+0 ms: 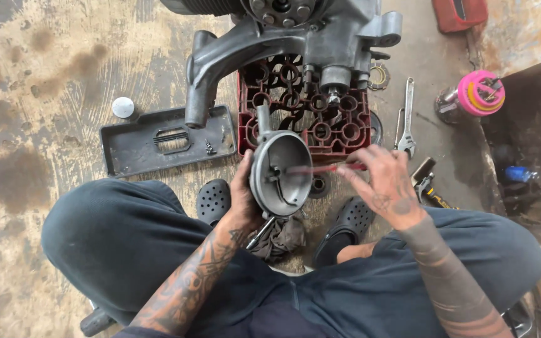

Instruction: Cleaning motorcycle engine components using a brush and other tools

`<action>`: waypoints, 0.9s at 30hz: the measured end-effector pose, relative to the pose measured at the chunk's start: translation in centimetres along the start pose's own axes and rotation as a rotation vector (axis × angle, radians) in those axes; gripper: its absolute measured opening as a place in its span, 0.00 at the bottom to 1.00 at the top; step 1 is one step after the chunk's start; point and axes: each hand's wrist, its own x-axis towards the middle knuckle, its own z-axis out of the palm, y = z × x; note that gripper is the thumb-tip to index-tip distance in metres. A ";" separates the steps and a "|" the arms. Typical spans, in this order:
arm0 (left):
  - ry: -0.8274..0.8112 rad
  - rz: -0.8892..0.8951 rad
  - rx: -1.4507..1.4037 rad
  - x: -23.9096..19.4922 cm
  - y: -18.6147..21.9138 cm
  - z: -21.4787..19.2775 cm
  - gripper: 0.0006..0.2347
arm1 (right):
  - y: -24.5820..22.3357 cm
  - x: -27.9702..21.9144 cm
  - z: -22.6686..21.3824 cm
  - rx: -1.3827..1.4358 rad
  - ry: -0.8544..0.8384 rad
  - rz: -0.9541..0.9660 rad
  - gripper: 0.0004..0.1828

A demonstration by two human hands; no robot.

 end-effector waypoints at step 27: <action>-0.281 -0.040 0.375 5.4 -0.4 5.6 0.34 | 9.1 0.2 -2.2 0.298 0.316 0.018 0.15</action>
